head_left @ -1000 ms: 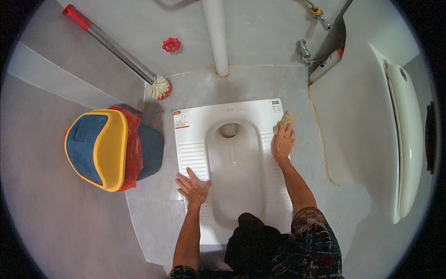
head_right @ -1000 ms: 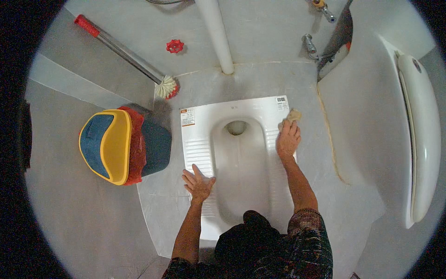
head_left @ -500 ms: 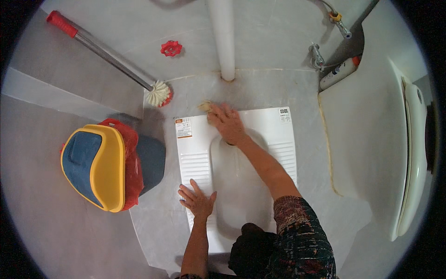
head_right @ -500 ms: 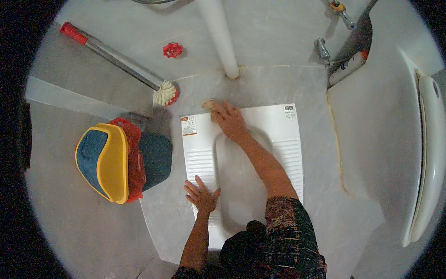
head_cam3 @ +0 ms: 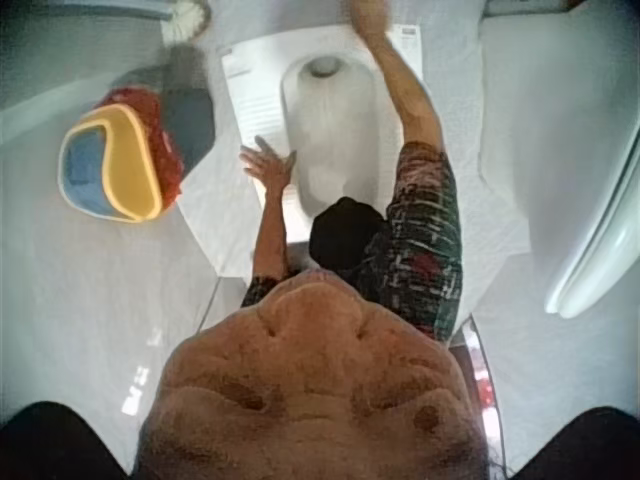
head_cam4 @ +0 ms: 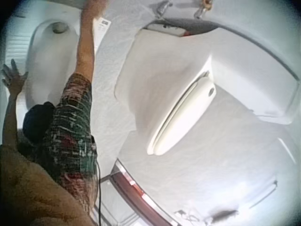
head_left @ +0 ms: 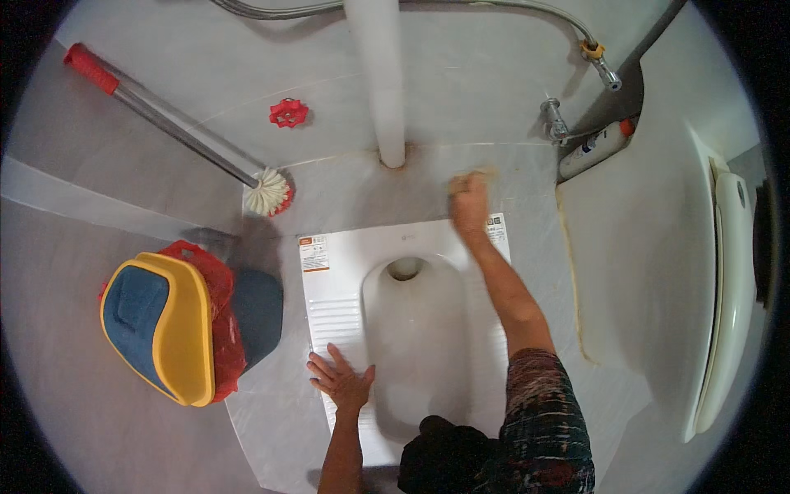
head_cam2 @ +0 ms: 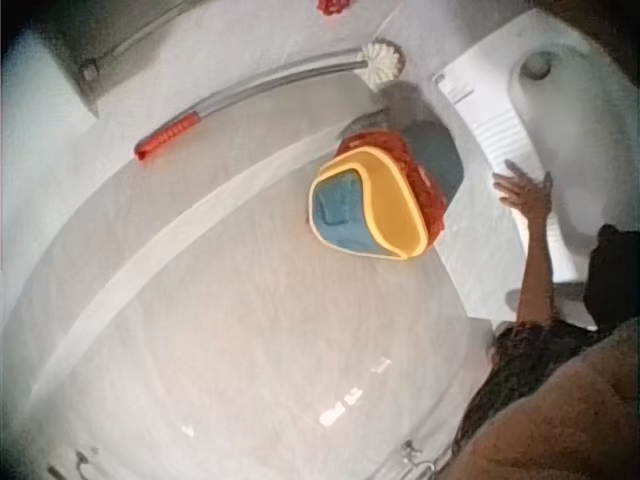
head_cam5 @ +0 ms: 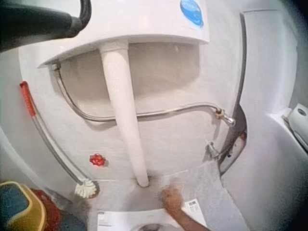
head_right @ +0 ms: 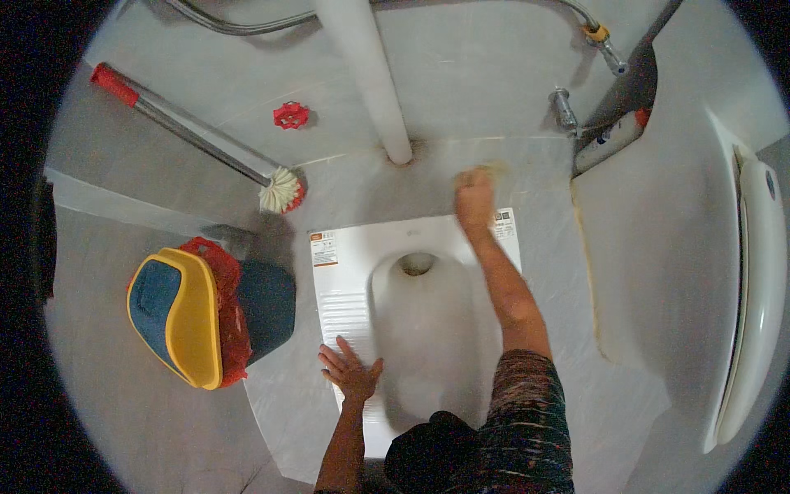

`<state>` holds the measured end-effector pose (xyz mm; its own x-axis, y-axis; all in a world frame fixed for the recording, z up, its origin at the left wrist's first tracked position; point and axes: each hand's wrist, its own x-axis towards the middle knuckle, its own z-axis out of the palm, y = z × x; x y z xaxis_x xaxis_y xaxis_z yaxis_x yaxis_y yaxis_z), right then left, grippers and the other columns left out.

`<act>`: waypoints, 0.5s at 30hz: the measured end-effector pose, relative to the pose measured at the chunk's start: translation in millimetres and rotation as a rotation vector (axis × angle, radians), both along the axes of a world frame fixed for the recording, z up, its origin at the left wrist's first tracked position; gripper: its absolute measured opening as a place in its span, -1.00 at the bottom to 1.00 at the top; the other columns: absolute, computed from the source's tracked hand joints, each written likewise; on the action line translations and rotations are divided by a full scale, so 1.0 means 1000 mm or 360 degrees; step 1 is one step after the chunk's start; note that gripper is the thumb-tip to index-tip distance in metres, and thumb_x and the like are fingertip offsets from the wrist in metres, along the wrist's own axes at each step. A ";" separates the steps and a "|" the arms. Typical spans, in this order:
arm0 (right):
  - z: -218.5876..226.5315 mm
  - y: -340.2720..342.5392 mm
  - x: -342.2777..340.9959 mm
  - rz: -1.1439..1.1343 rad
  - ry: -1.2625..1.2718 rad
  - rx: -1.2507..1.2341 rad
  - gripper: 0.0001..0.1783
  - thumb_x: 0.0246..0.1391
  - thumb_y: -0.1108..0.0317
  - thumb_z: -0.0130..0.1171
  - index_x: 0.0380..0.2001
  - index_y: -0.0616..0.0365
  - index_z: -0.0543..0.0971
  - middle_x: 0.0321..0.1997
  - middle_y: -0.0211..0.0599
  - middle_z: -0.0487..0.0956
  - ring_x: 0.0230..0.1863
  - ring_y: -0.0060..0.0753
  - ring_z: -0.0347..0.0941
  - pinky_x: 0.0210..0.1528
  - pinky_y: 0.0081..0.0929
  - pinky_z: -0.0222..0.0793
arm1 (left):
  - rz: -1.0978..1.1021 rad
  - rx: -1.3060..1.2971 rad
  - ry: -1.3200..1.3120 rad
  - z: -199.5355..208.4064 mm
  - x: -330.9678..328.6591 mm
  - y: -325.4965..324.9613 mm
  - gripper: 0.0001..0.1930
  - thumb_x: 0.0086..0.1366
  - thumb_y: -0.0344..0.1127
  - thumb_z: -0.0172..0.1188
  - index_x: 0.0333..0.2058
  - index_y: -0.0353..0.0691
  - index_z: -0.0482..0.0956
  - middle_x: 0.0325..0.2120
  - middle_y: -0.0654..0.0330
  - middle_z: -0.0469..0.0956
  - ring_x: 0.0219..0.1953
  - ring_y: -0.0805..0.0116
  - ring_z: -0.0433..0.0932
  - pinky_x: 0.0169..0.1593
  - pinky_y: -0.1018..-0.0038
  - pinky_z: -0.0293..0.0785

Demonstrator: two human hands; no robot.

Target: The person cleans the bathroom walls and floor using a cloth and a bucket of water. They wipe the walls, rinse the cloth in the bucket, and then clean the floor and toilet area.

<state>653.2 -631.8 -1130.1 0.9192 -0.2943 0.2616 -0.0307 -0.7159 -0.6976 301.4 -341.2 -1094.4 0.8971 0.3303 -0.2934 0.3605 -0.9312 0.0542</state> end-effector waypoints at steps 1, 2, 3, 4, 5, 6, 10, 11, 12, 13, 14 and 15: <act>0.002 0.033 0.000 0.0289 -0.0045 -0.0464 -0.55 -0.11 0.46 0.09 -0.04 0.08 0.43 -0.03 -0.25 0.38 -0.04 -0.06 0.31 -0.07 -0.19 0.29 | -0.0011 0.0078 -0.0033 -0.003 -0.002 0.002 0.22 -0.10 0.28 0.27 0.30 -0.22 -0.31 0.25 -0.37 -0.45 0.29 -0.40 -0.39 0.12 -0.36 -0.16; 0.012 0.052 -0.003 0.0572 -0.0096 -0.0933 -0.53 -0.11 0.45 0.08 -0.02 0.05 0.43 0.01 -0.29 0.37 -0.01 -0.07 0.29 -0.03 -0.19 0.25 | -0.0006 0.0079 -0.0034 -0.004 -0.002 0.003 0.22 -0.10 0.27 0.27 0.30 -0.22 -0.31 0.25 -0.37 -0.45 0.29 -0.40 -0.39 0.12 -0.36 -0.16; 0.020 0.050 -0.003 0.0604 -0.0143 -0.1009 -0.50 -0.12 0.44 0.09 0.00 0.03 0.42 0.03 -0.31 0.36 0.02 -0.09 0.27 -0.01 -0.18 0.23 | -0.0001 0.0080 -0.0032 -0.001 -0.003 0.004 0.22 -0.10 0.27 0.28 0.30 -0.23 -0.31 0.25 -0.37 -0.45 0.29 -0.40 -0.40 0.12 -0.35 -0.16; 0.027 0.045 -0.001 0.0625 -0.0186 -0.1086 -0.48 -0.13 0.44 0.09 0.02 0.01 0.41 0.05 -0.33 0.35 0.04 -0.10 0.25 0.01 -0.17 0.20 | -0.0008 0.0080 -0.0029 0.002 -0.003 0.004 0.22 -0.10 0.26 0.28 0.30 -0.23 -0.31 0.25 -0.37 -0.45 0.29 -0.40 -0.40 0.13 -0.35 -0.17; 0.030 0.038 0.002 0.0640 -0.0232 -0.1168 -0.45 -0.14 0.43 0.10 0.04 -0.01 0.40 0.08 -0.34 0.34 0.06 -0.11 0.23 0.03 -0.16 0.18 | 0.0031 0.0041 0.0034 0.007 0.000 0.002 0.21 -0.10 0.25 0.29 0.30 -0.24 -0.30 0.25 -0.36 -0.46 0.29 -0.40 -0.40 0.13 -0.35 -0.18; 0.025 0.023 0.006 0.0641 -0.0002 -0.1318 -0.41 -0.13 0.46 0.08 0.09 -0.03 0.37 0.19 -0.38 0.26 0.12 -0.14 0.18 0.06 -0.14 0.14 | 0.0070 0.0004 0.0098 0.012 0.003 0.001 0.21 -0.09 0.24 0.29 0.30 -0.24 -0.30 0.25 -0.36 -0.46 0.29 -0.40 -0.40 0.13 -0.35 -0.18; 0.022 -0.056 0.026 0.0170 0.0257 -0.1291 -0.40 -0.03 0.25 0.07 0.14 0.04 0.31 0.23 -0.35 0.22 0.16 -0.09 0.14 0.14 0.06 0.06 | 0.0103 -0.0016 0.0098 0.012 0.006 -0.003 0.21 -0.09 0.19 0.32 0.30 -0.25 -0.30 0.25 -0.36 -0.46 0.29 -0.38 -0.41 0.15 -0.34 -0.20; 0.026 -0.071 0.031 0.0105 0.0423 -0.1365 -0.42 0.01 0.17 0.03 0.15 0.01 0.30 0.29 -0.34 0.17 0.20 -0.05 0.11 0.17 0.09 0.06 | 0.0108 -0.0012 0.0120 0.013 0.006 -0.003 0.21 -0.10 0.19 0.33 0.30 -0.25 -0.31 0.25 -0.36 -0.46 0.29 -0.38 -0.40 0.15 -0.34 -0.20; 0.029 -0.083 0.035 0.0092 0.0545 -0.1242 -0.41 0.02 0.15 0.02 0.16 0.00 0.29 0.31 -0.34 0.14 0.23 -0.03 0.08 0.17 0.11 0.07 | 0.0112 -0.0008 0.0141 0.014 0.006 -0.002 0.21 -0.10 0.18 0.33 0.30 -0.25 -0.31 0.25 -0.36 -0.46 0.29 -0.38 -0.40 0.15 -0.33 -0.20; 0.040 -0.089 0.038 0.0081 0.0667 -0.1114 -0.40 0.03 0.13 0.01 0.17 -0.01 0.28 0.33 -0.34 0.11 0.25 -0.02 0.05 0.17 0.13 0.07 | 0.0117 0.0001 0.0164 0.015 0.006 -0.002 0.22 -0.10 0.17 0.34 0.30 -0.25 -0.31 0.25 -0.36 -0.46 0.29 -0.37 -0.40 0.15 -0.33 -0.20; 0.047 -0.100 0.039 0.0058 0.0791 -0.0991 -0.39 0.03 0.11 0.00 0.18 -0.01 0.27 0.35 -0.33 0.08 0.28 0.00 0.02 0.17 0.14 0.07 | 0.0118 -0.0002 0.0168 0.016 0.007 -0.004 0.22 -0.10 0.16 0.34 0.30 -0.25 -0.32 0.25 -0.37 -0.46 0.29 -0.38 -0.40 0.15 -0.33 -0.19; 0.034 -0.120 0.042 0.0000 0.0720 -0.0980 -0.39 0.02 0.10 0.00 0.17 -0.02 0.28 0.36 -0.33 0.06 0.29 0.03 -0.01 0.17 0.15 0.08 | 0.0118 -0.0004 0.0172 0.016 0.008 -0.005 0.22 -0.10 0.16 0.34 0.30 -0.25 -0.32 0.24 -0.37 -0.46 0.29 -0.38 -0.39 0.15 -0.33 -0.19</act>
